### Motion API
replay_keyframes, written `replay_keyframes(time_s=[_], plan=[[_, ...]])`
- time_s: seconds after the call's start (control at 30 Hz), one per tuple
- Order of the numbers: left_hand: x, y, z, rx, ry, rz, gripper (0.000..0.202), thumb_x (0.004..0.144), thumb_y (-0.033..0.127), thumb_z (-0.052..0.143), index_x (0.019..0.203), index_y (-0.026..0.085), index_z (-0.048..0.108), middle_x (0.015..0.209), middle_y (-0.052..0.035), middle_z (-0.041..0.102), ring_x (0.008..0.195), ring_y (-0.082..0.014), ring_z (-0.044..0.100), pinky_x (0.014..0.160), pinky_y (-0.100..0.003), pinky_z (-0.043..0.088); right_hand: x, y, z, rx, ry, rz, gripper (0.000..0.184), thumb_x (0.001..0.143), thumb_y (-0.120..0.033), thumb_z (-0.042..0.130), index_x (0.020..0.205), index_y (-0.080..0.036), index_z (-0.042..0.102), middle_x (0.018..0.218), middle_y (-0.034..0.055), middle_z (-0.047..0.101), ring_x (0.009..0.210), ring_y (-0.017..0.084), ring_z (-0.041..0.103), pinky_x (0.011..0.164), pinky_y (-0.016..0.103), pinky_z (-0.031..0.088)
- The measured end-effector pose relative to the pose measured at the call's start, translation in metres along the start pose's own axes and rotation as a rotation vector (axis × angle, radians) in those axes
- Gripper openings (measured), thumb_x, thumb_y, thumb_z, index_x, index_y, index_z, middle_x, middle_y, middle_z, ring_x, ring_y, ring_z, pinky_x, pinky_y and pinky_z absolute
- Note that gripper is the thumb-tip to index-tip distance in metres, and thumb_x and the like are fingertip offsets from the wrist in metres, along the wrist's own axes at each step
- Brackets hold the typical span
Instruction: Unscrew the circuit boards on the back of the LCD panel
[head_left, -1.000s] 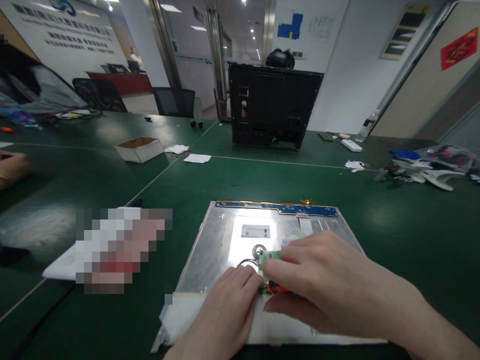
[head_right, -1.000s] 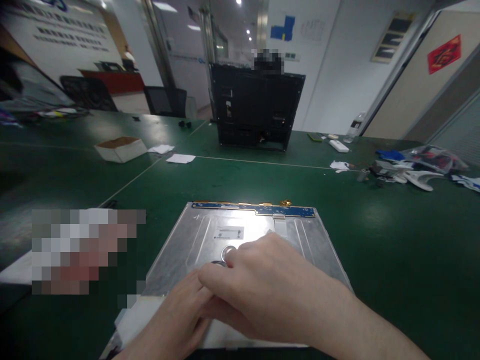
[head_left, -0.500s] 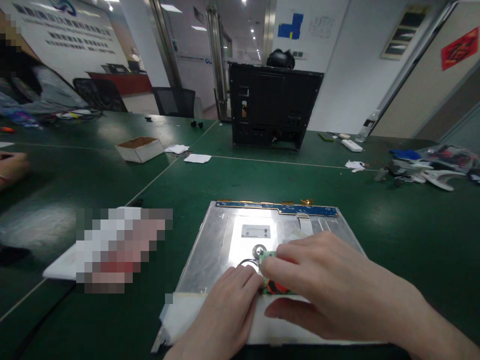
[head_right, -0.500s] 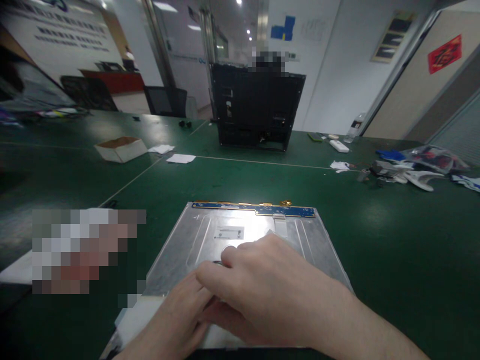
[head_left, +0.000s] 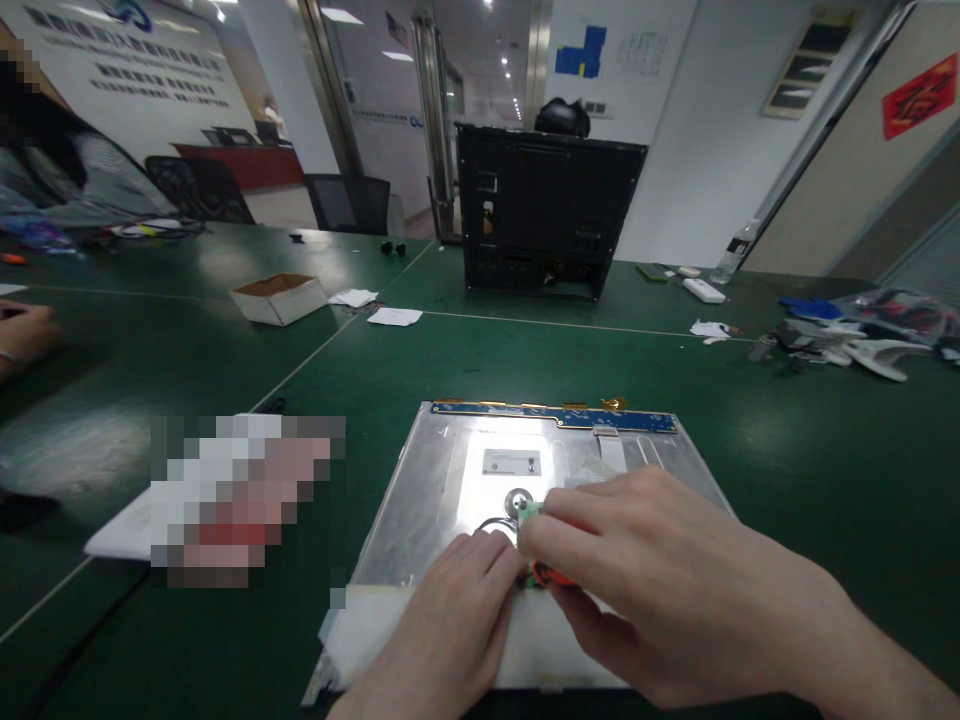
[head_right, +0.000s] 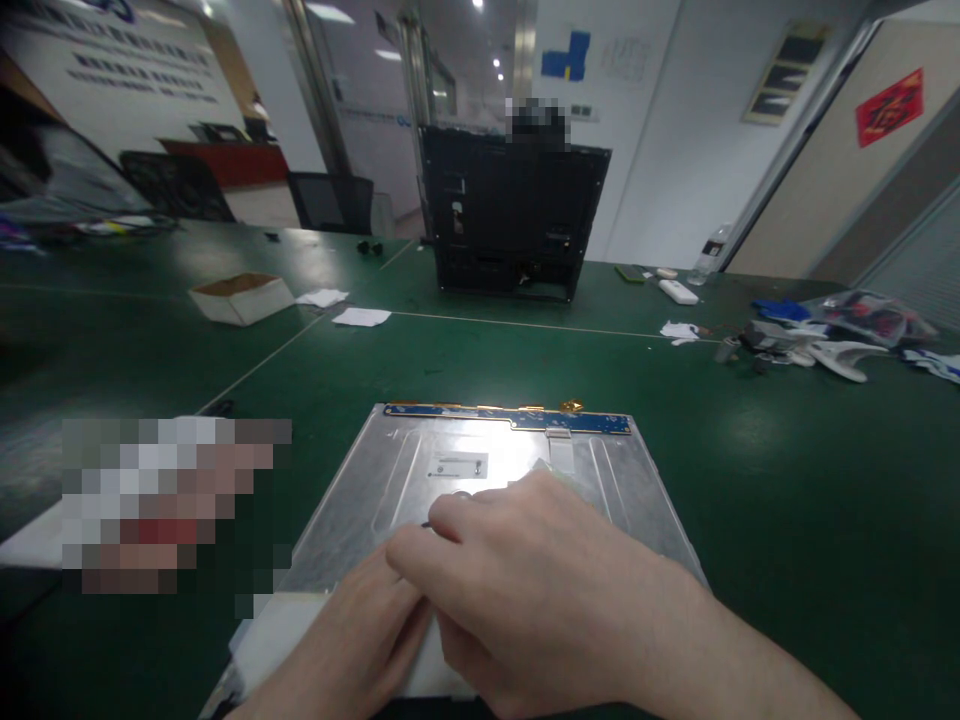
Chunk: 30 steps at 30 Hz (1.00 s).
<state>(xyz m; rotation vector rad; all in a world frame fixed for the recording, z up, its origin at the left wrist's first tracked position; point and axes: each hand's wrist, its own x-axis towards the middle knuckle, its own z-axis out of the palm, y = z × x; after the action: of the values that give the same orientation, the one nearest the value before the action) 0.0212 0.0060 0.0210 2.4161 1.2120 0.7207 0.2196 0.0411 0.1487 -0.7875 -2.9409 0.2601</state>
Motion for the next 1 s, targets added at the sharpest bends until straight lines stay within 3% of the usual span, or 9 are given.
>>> replay_keyframes(time_s=[0.1, 0.27, 0.47, 0.67, 0.8, 1.0], plan=[[-0.0004, -0.0014, 0.0014, -0.022, -0.003, -0.001, 0.027, 0.085, 0.007, 0.041, 0.101, 0.02, 0.058, 0.097, -0.0082, 0.066, 0.087, -0.0265, 0.063, 0.077, -0.042, 0.055, 0.0008, 0.001, -0.0009, -0.009, 0.004, -0.002, 0.005, 0.093, -0.026, 0.052, 0.095, -0.024, 0.048, 0.083, -0.0025, 0.062, 0.064, 0.014, 0.048, 0.053, 0.031, 0.02], [-0.0013, -0.0034, 0.0033, -0.048, -0.015, -0.007, 0.03, 0.081, 0.006, 0.043, 0.102, 0.02, 0.058, 0.097, -0.0077, 0.067, 0.088, -0.0265, 0.063, 0.075, -0.041, 0.054, 0.0011, 0.0031, 0.0002, -0.047, 0.027, -0.015, 0.017, 0.098, -0.04, 0.053, 0.091, -0.025, 0.05, 0.075, -0.0038, 0.059, 0.058, 0.014, 0.042, 0.051, 0.03, 0.017], [-0.0003, -0.0029, 0.0032, -0.001, 0.034, 0.015, 0.026, 0.082, 0.006, 0.041, 0.097, 0.02, 0.058, 0.094, -0.0076, 0.066, 0.085, -0.0258, 0.063, 0.075, -0.041, 0.055, 0.0005, 0.0035, 0.0036, -0.079, 0.035, -0.026, 0.01, 0.099, -0.028, 0.046, 0.089, -0.025, 0.048, 0.073, -0.004, 0.058, 0.057, 0.014, 0.042, 0.052, 0.031, 0.017], [0.0005, -0.0029, 0.0031, 0.007, 0.024, 0.024, 0.027, 0.085, 0.006, 0.041, 0.1, 0.02, 0.058, 0.097, -0.0078, 0.067, 0.086, -0.0262, 0.063, 0.075, -0.041, 0.055, 0.0011, 0.0015, 0.0014, -0.02, 0.008, -0.005, 0.007, 0.091, -0.019, 0.049, 0.095, -0.024, 0.046, 0.085, -0.0028, 0.062, 0.065, 0.014, 0.048, 0.053, 0.032, 0.021], [-0.0006, -0.0025, 0.0025, -0.009, 0.025, 0.013, 0.026, 0.085, 0.007, 0.041, 0.102, 0.02, 0.057, 0.099, -0.0079, 0.067, 0.087, -0.0262, 0.063, 0.075, -0.041, 0.054, 0.0014, 0.0023, -0.0001, -0.019, 0.006, -0.002, 0.005, 0.093, -0.025, 0.052, 0.096, -0.024, 0.048, 0.083, -0.003, 0.062, 0.064, 0.014, 0.048, 0.053, 0.031, 0.02], [-0.0016, -0.0032, 0.0029, -0.039, 0.027, 0.025, 0.03, 0.082, 0.006, 0.042, 0.102, 0.02, 0.058, 0.095, -0.0069, 0.067, 0.085, -0.0261, 0.063, 0.073, -0.041, 0.054, 0.0016, 0.0044, 0.0016, -0.076, 0.043, -0.02, 0.02, 0.099, -0.04, 0.051, 0.086, -0.025, 0.048, 0.07, -0.0046, 0.057, 0.055, 0.013, 0.039, 0.051, 0.03, 0.016]])
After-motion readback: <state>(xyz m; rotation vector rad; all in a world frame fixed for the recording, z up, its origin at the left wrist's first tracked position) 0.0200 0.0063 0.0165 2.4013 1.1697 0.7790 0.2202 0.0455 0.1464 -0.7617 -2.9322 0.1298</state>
